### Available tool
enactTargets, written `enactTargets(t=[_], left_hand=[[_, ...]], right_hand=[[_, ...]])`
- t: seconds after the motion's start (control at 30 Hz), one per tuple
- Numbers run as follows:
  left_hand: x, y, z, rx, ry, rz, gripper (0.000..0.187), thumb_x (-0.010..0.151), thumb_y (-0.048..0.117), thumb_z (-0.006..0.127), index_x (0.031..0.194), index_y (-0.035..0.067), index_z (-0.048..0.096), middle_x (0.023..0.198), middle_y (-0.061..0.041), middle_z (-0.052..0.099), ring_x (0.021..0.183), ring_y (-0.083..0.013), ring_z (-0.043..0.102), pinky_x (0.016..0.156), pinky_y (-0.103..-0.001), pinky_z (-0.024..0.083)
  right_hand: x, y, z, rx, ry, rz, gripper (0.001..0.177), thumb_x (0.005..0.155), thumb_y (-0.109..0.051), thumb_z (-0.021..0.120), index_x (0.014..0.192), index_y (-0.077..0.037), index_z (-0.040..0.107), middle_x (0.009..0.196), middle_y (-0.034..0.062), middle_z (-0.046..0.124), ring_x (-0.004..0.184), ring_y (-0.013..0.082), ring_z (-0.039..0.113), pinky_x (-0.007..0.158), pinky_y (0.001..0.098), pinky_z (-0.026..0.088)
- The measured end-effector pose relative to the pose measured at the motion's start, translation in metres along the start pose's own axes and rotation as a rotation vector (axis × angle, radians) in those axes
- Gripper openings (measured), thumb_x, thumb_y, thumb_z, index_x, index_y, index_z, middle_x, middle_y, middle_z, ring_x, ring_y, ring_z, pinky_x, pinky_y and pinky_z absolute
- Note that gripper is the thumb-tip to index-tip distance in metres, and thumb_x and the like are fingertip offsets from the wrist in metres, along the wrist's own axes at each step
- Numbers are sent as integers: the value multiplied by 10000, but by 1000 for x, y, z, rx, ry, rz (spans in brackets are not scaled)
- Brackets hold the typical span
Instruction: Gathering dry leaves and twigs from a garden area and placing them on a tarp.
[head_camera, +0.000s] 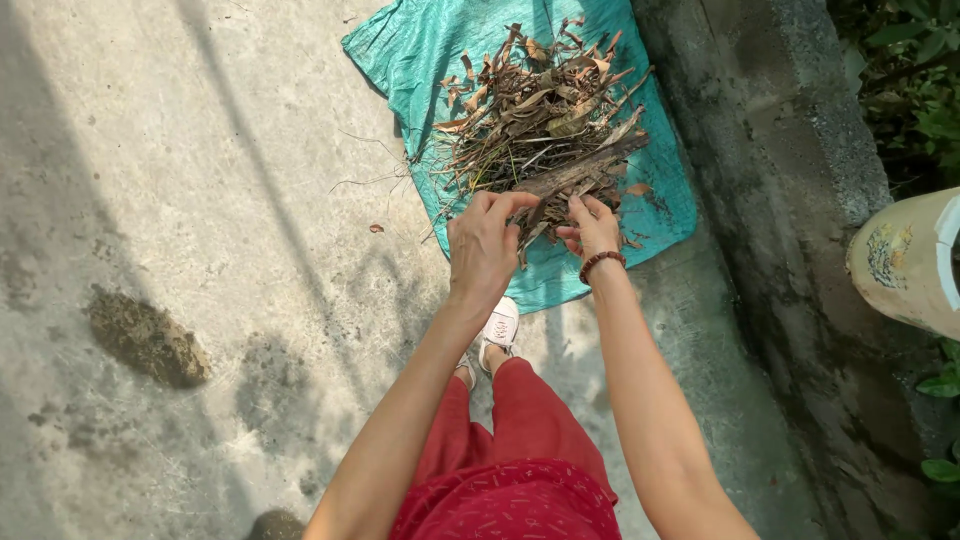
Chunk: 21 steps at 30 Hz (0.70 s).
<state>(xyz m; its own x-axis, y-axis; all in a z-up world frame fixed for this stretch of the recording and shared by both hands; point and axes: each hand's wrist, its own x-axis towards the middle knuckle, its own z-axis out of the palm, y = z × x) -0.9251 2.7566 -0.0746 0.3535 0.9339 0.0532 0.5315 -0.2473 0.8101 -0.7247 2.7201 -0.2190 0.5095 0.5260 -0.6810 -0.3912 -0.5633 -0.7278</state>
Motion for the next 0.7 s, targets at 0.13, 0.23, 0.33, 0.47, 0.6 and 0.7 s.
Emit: enactTargets(t=[0.13,0.23,0.33,0.47,0.6,0.7], left_hand=[[20,-4,4,5,3,-40,397,845,-42,656,1166,186,710,995,-37,649,964,-230,658,898,-424,414],[29,-7,7,-2,14,-50,384,855,-36,655,1163,187,707,988,-33,649,967,-221,662,884,-417,420],[37,-8,2,-16,28,-72,343,868,6,666,1155,188,714,979,-29,648,937,-214,666,882,-413,428],[44,8,-16,27,33,-90,162,839,253,787,982,186,752,936,-29,644,880,-225,651,874,-420,424],[46,2,-16,113,67,-50,258,798,403,870,824,178,746,955,-13,664,954,-227,643,926,-429,421],[37,-7,-22,149,97,34,403,731,167,792,1123,191,699,1167,-57,642,1035,-245,628,969,-452,419]], right_hand=[[1,-5,-3,-182,68,84,620,924,-342,714,1454,-170,444,1188,17,667,748,117,705,567,264,499],[0,-2,-3,-220,-10,-28,492,912,-345,707,1355,-167,584,1169,-21,687,753,80,711,577,234,509],[-2,-1,1,-153,-90,-24,353,911,-392,706,1170,-152,711,1034,-3,755,715,80,696,555,233,462],[2,0,-2,-64,-37,-50,374,965,-444,746,917,-76,699,934,-5,787,701,84,685,577,232,439],[9,-6,2,13,-35,-216,437,982,-347,817,1213,22,777,1080,207,739,802,127,652,706,247,508],[-22,-41,11,-100,-186,-338,899,727,-130,804,1505,-130,354,1521,85,379,1094,144,686,777,279,589]])
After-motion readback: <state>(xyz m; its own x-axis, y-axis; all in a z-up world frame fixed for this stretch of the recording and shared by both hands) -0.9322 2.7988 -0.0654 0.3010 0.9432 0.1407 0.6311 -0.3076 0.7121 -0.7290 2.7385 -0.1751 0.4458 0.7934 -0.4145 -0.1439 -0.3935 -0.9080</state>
